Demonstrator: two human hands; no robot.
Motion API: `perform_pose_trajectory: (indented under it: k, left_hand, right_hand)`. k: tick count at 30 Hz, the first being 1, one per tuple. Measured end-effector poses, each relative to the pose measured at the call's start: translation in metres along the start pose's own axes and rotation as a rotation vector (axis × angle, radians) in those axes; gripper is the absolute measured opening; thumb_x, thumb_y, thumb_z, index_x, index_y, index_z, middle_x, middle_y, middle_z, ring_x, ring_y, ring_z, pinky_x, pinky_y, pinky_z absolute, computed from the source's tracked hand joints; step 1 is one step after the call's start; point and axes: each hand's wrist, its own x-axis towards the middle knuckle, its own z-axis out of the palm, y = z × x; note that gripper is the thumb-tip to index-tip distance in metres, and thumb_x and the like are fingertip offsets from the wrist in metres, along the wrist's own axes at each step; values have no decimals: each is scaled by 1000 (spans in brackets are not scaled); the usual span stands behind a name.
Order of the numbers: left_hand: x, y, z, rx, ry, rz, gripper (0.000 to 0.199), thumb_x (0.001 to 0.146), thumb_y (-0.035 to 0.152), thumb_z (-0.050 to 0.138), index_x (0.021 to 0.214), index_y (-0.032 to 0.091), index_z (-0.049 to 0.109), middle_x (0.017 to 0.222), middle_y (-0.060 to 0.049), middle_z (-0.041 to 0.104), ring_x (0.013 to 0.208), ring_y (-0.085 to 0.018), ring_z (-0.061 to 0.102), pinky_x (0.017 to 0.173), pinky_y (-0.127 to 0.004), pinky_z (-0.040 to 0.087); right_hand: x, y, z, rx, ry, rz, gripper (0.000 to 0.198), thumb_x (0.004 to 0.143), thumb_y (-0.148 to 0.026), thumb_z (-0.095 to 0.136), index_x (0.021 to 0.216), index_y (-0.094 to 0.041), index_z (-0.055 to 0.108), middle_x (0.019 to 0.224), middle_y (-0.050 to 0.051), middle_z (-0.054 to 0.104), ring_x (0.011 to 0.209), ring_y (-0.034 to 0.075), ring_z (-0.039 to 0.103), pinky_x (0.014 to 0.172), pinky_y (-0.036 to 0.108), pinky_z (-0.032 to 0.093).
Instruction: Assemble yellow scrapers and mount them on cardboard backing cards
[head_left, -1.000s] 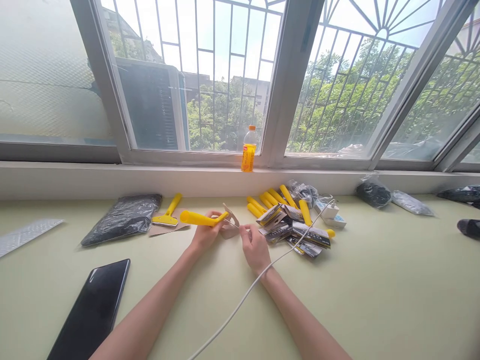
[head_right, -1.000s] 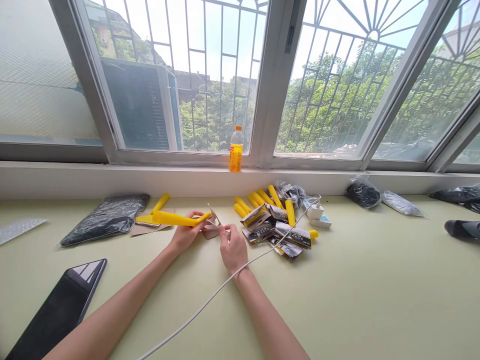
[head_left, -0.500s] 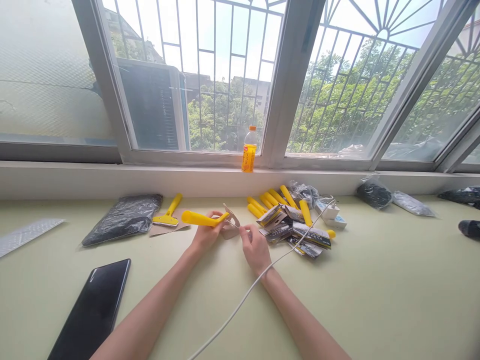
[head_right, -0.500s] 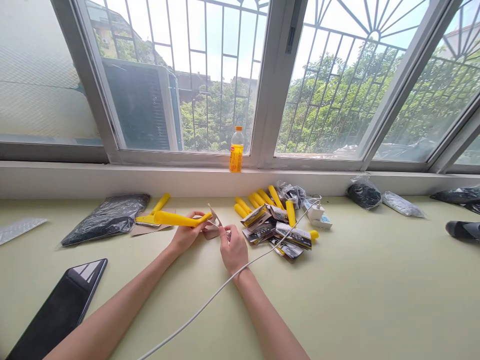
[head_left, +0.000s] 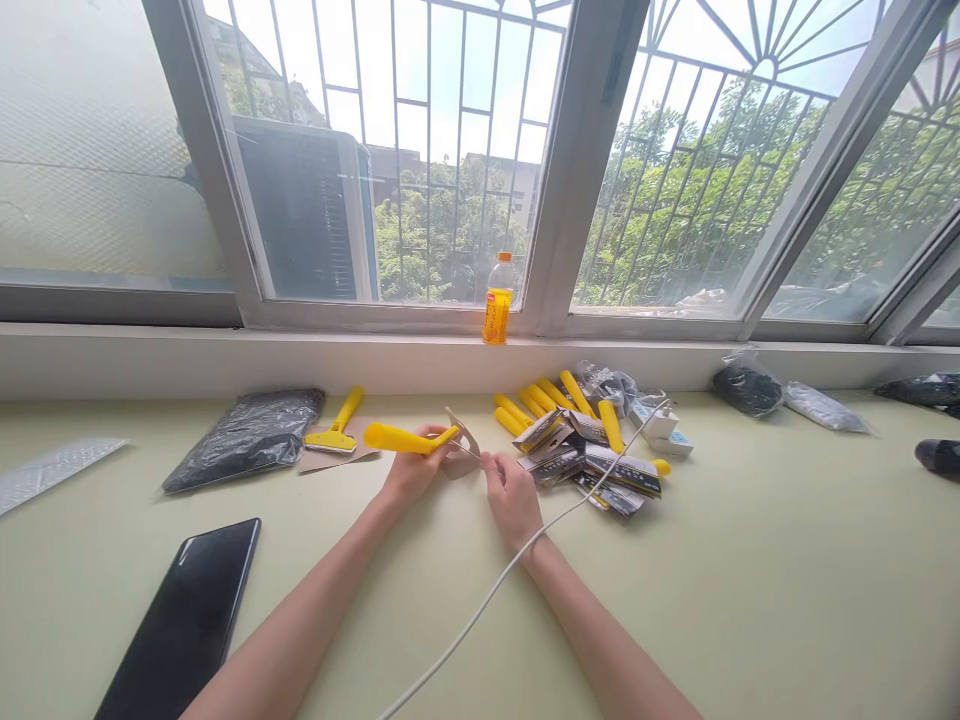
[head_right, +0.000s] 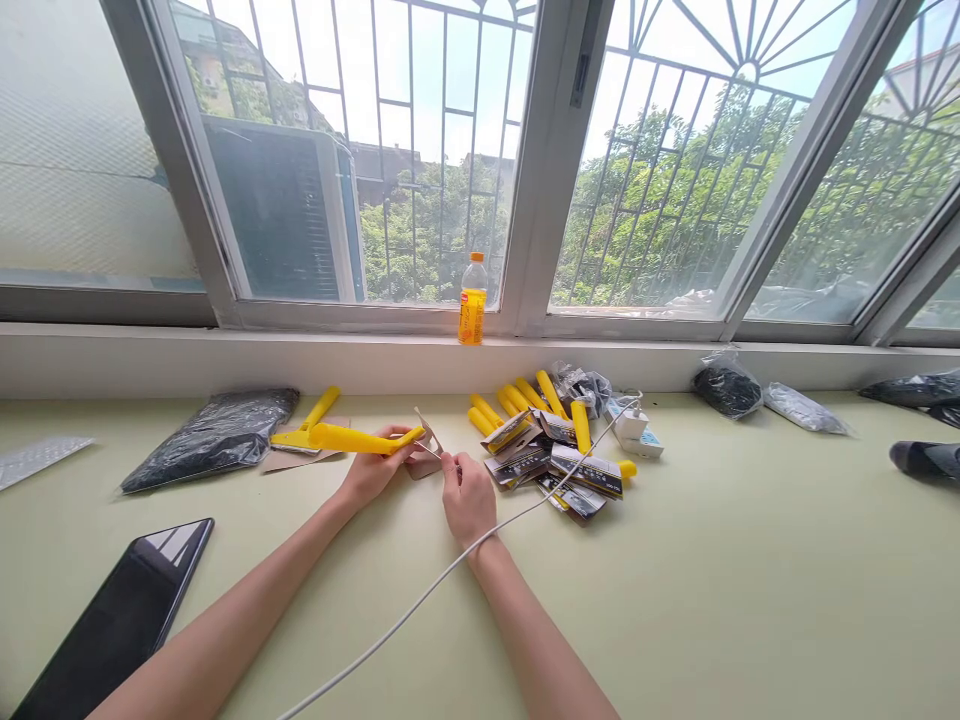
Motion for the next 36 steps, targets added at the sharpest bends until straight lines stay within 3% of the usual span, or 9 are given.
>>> perform_pose_trajectory:
  k: [3,8,12,15,17,23,30,36]
  left_hand:
    - [0,-1,0,25,-4,4,37,87,51,71,110,22,64,102,-8,79,93,-23,74,89,-38,55]
    - [2,-4,0,13,-3,30,36,87,51,73,107,22,65,105,-8,79,96,-23,74,88,-38,55]
    - [1,-2,0,-6,-14,18,37,87,51,72,108,22,64,104,-8,79,96,-23,75,89,-38,56]
    - [0,0,0,2,-6,18,38,86,51,73,108,22,64,103,-8,79,93,-23,75,88,-38,55]
    - [0,-1,0,15,-4,12,38,86,52,73,108,22,64,102,-8,79,92,-22,74,87,-37,55]
    - [1,-4,0,4,-2,42,36,86,51,73,107,23,65,105,-8,78,98,-23,74,88,-36,55]
    - [0,-1,0,8,-17,15,39,86,53,72,108,23,64,103,-8,79,93,-23,75,89,-37,55]
    - [2,-7,0,-19,-27,31,39,85,52,74,108,23,64,106,-9,79,100,-24,74,93,-40,55]
  right_hand:
    - [0,2,-1,1,-5,-48,46,102,-55,41,76,-19,55,76,7,61,73,21,53,70,33,39]
    - [0,1,-2,143,22,-74,33,97,-50,55,96,-18,64,96,9,66,87,21,61,77,31,47]
    - [0,-2,-2,81,17,4,38,98,-55,52,98,-18,62,84,6,65,76,21,58,72,32,44]
    - [0,-1,-2,-10,-1,28,47,101,-59,43,81,-19,58,71,5,60,68,20,53,67,33,37]
    - [0,0,-2,-12,-11,-8,47,101,-57,43,77,-19,56,73,6,61,70,20,53,68,33,37]
    - [0,1,-2,110,21,-66,32,96,-49,55,95,-18,63,94,9,66,86,22,61,76,31,47]
    - [0,2,-2,21,-2,-23,44,100,-55,48,81,-18,61,79,7,65,75,22,58,72,34,44]
    - [0,1,-3,164,53,-98,28,94,-44,60,98,-18,71,100,10,69,91,22,64,76,30,51]
